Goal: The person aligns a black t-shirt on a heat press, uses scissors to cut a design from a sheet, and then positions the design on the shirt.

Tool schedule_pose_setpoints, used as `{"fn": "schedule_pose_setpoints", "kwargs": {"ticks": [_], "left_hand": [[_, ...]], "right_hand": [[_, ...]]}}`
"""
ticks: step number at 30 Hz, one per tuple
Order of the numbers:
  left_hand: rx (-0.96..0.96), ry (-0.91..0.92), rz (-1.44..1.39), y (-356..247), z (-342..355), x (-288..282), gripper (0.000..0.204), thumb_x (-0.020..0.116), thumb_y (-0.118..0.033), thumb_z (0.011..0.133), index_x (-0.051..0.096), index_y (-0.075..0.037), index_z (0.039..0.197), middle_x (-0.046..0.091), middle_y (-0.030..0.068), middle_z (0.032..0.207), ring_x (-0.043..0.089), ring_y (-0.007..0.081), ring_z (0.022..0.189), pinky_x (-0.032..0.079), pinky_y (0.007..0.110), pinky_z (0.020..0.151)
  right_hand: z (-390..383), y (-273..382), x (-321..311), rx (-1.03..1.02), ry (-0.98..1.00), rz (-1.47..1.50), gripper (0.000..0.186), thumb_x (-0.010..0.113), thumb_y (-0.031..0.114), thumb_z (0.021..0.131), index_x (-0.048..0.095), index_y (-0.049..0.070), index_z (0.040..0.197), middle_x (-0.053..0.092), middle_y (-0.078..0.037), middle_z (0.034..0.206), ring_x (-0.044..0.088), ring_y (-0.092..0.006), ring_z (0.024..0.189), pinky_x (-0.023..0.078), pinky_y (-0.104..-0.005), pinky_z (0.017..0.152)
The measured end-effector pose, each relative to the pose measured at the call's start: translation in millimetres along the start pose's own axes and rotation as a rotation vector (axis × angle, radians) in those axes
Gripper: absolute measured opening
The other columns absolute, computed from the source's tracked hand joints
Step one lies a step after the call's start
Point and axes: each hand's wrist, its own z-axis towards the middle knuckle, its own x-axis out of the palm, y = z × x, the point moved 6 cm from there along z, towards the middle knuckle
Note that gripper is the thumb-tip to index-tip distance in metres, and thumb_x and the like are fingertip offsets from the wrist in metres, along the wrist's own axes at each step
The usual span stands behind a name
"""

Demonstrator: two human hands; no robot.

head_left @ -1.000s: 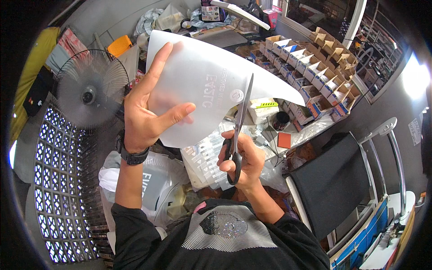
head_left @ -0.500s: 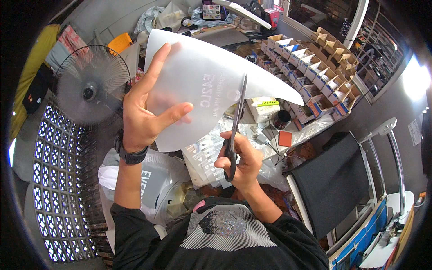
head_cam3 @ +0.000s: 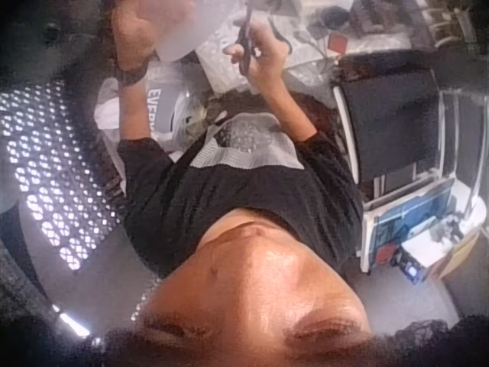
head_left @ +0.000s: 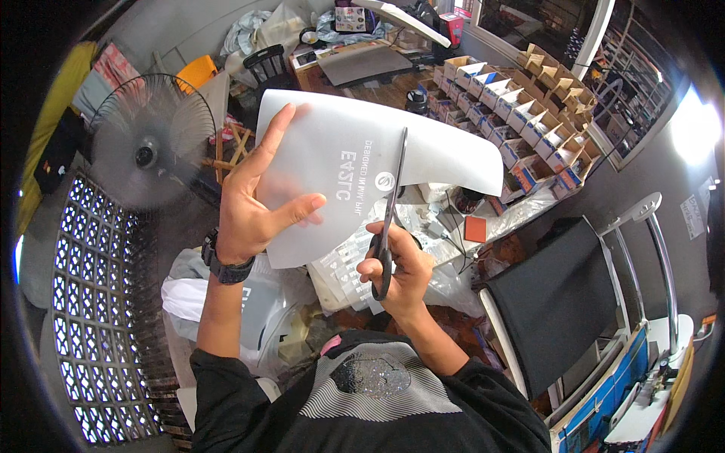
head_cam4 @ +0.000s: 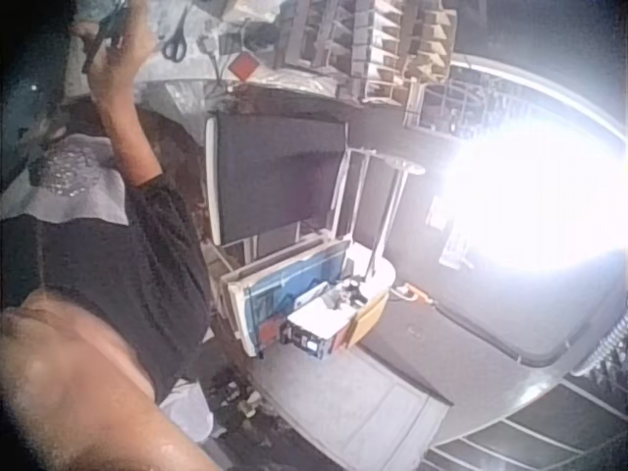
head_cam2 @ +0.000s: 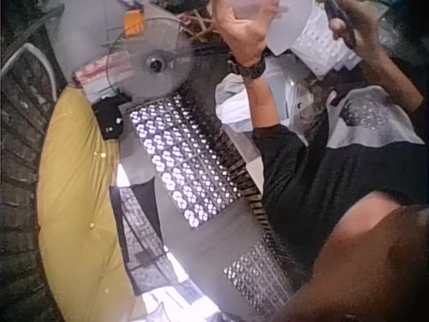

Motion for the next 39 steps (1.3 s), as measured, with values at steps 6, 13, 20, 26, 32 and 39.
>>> {"fn": "schedule_pose_setpoints", "kwargs": {"ticks": [6,13,20,26,32,39], "left_hand": [[-0.388,0.176,-0.226,63.2,-9.7,15.9,0.102,0.081,-0.006,0.073,0.019,-0.005,0.155,0.041,0.0167,0.150,0.049,0.0179,0.125,0.043,0.030,0.102],[-0.550,0.556,-0.131,315.5,-154.9,82.7,0.125,0.090,-0.017,0.063,0.009,-0.010,0.157,0.023,0.0202,0.158,0.024,0.0270,0.146,0.024,0.035,0.117],[-0.686,0.847,0.112,431.2,-237.6,113.2,0.127,0.091,-0.027,0.059,0.011,-0.012,0.156,0.038,0.0258,0.150,0.042,0.0348,0.136,0.035,0.039,0.112],[-0.705,0.321,0.455,426.7,-212.7,58.6,0.093,0.084,-0.023,0.071,0.034,-0.013,0.148,0.062,0.0183,0.121,0.060,0.0354,0.111,0.047,0.042,0.096],[-1.145,-0.183,0.450,369.3,-332.7,95.1,0.049,0.083,-0.035,0.073,0.057,-0.006,0.102,0.060,0.0131,0.098,0.059,0.0330,0.093,0.049,0.046,0.079],[-1.215,-0.023,0.838,352.3,-305.9,156.4,0.064,0.079,-0.050,0.072,0.052,-0.008,0.111,0.058,0.0120,0.108,0.058,0.0315,0.104,0.048,0.044,0.083]], "right_hand": [[-6.5,-46.0,-8.0,0.319,0.084,0.177,0.043,0.075,0.031,0.087,0.062,-0.003,0.110,0.056,-0.001,0.062,0.054,-0.0082,0.055,0.042,-0.0238,0.052],[-165.1,-142.7,-81.9,0.992,0.476,0.007,0.046,0.069,0.039,0.090,0.066,-0.005,0.104,0.065,-0.007,0.079,0.061,-0.0133,0.069,0.049,-0.0293,0.062],[-231.7,-142.8,-110.1,1.291,0.491,-0.203,0.046,0.073,0.035,0.088,0.066,-0.004,0.112,0.066,-0.005,0.082,0.059,-0.0120,0.073,0.048,-0.0287,0.067],[-206.2,-168.7,-96.8,1.258,0.445,-0.223,0.048,0.076,0.032,0.086,0.065,-0.003,0.116,0.065,-0.005,0.075,0.057,-0.0093,0.063,0.047,-0.0275,0.059],[-202.9,-181.7,-80.8,1.287,0.429,-0.201,0.049,0.075,0.036,0.086,0.065,-0.002,0.116,0.067,-0.006,0.076,0.059,-0.0106,0.063,0.048,-0.0283,0.059],[-224.3,-213.5,-74.1,1.298,0.594,-0.286,0.046,0.073,0.037,0.087,0.067,0.001,0.113,0.071,-0.012,0.085,0.065,-0.0137,0.071,0.051,-0.0307,0.066]]}}
